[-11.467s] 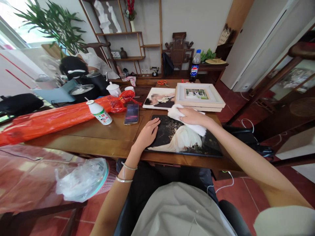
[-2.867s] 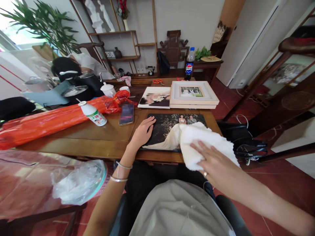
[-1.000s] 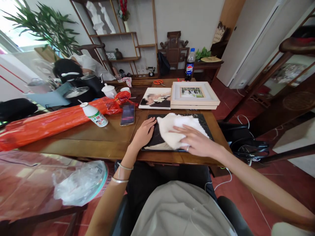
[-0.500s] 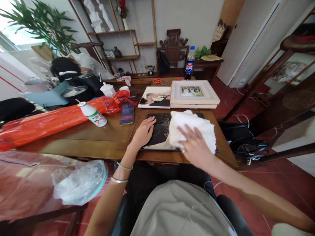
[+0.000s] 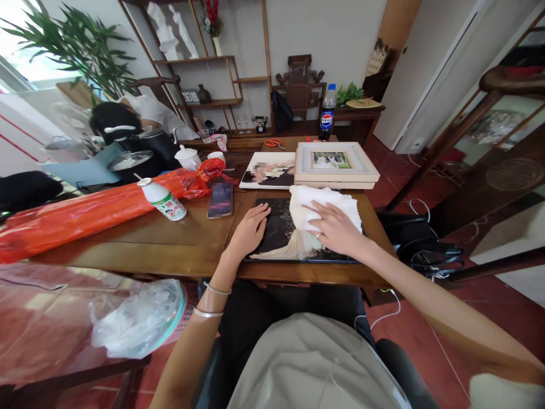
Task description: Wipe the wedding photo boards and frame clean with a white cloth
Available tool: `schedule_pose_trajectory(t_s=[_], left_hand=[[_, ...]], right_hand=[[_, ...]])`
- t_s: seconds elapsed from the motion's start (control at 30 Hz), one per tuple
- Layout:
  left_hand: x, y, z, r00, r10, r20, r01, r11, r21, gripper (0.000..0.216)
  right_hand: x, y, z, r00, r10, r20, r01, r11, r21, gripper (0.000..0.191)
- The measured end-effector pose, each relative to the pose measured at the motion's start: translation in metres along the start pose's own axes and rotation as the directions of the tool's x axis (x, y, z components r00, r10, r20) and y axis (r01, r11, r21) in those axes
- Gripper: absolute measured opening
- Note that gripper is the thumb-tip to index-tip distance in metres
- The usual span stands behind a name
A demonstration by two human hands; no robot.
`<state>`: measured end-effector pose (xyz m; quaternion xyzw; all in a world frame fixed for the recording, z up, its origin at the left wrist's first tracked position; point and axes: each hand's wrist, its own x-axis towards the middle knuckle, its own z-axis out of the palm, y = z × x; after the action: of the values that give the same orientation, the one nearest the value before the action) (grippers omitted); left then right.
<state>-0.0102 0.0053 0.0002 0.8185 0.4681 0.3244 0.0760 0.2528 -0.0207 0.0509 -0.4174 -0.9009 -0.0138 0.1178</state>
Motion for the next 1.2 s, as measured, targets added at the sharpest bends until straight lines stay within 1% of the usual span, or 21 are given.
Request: schedule_pose_trajectory(t_s=[0.07,0.13,0.23,0.33,0.4,0.5,0.6,0.67,0.7,0.73,0.8,0.9,1.03,1.13,1.2], left_hand=[[0.000,-0.001,0.000,1.000,-0.001,0.002,0.001,1.000,0.003,0.038],[0.000,-0.001,0.000,1.000,-0.001,0.006,0.001,1.000,0.007,0.038],[0.000,-0.001,0.000,1.000,0.001,0.007,-0.001,1.000,0.008,0.038],[0.000,0.000,0.000,1.000,-0.001,0.001,0.001,1.000,0.007,0.038],[0.000,0.000,0.000,1.000,-0.003,-0.004,0.003,1.000,0.008,0.038],[0.000,0.000,0.001,1.000,-0.002,-0.005,0.002,1.000,0.010,0.038],[0.000,-0.001,0.000,1.000,-0.008,0.007,0.008,1.000,0.002,0.039],[-0.001,-0.001,0.000,1.000,-0.011,0.013,0.011,1.000,-0.004,0.039],[-0.001,-0.001,0.000,1.000,-0.012,0.012,0.012,1.000,-0.006,0.039],[-0.001,-0.001,0.000,1.000,-0.014,0.009,0.014,1.000,-0.007,0.038],[-0.001,-0.001,0.000,1.000,-0.017,0.004,0.017,1.000,-0.006,0.038],[-0.001,0.000,0.001,1.000,-0.007,-0.002,0.007,1.000,-0.007,0.038],[-0.001,0.002,0.000,1.000,-0.007,0.000,0.007,1.000,-0.004,0.038],[0.000,0.002,-0.001,1.000,-0.011,-0.006,0.011,1.000,-0.005,0.038],[0.000,0.002,-0.001,1.000,-0.010,-0.009,0.010,1.000,-0.006,0.038]], right_hand=[[0.012,0.012,0.002,1.000,0.014,0.006,-0.013,0.999,-0.038,0.028],[0.024,0.016,0.002,1.000,0.023,0.008,-0.022,0.998,-0.063,0.029],[0.040,0.012,0.001,0.999,0.038,0.016,-0.037,0.996,-0.085,0.028],[0.046,0.000,-0.001,0.999,0.015,0.052,-0.011,0.996,-0.084,0.029],[0.040,-0.014,-0.001,0.996,-0.031,0.090,0.036,0.998,-0.056,0.030],[0.015,-0.048,0.002,0.987,-0.084,0.133,0.089,0.996,-0.028,0.029],[-0.014,-0.083,0.003,0.980,-0.077,0.184,0.087,0.995,-0.051,0.026],[-0.025,-0.097,0.000,0.974,-0.083,0.209,0.094,0.995,-0.044,0.025],[-0.027,-0.099,-0.002,0.973,-0.092,0.213,0.100,0.995,-0.029,0.024],[-0.026,-0.098,-0.005,0.972,-0.099,0.215,0.103,0.995,-0.009,0.024],[-0.016,-0.086,-0.009,0.974,-0.102,0.201,0.098,0.995,0.033,0.026],[0.012,-0.053,-0.008,0.986,-0.085,0.142,0.077,0.995,0.063,0.031],[0.054,-0.011,0.000,0.997,-0.063,0.047,0.062,0.998,0.023,0.029],[0.071,0.001,0.004,0.998,-0.058,0.019,0.059,0.998,-0.008,0.028],[0.071,-0.001,0.005,0.997,-0.071,0.025,0.072,0.997,-0.017,0.028]])
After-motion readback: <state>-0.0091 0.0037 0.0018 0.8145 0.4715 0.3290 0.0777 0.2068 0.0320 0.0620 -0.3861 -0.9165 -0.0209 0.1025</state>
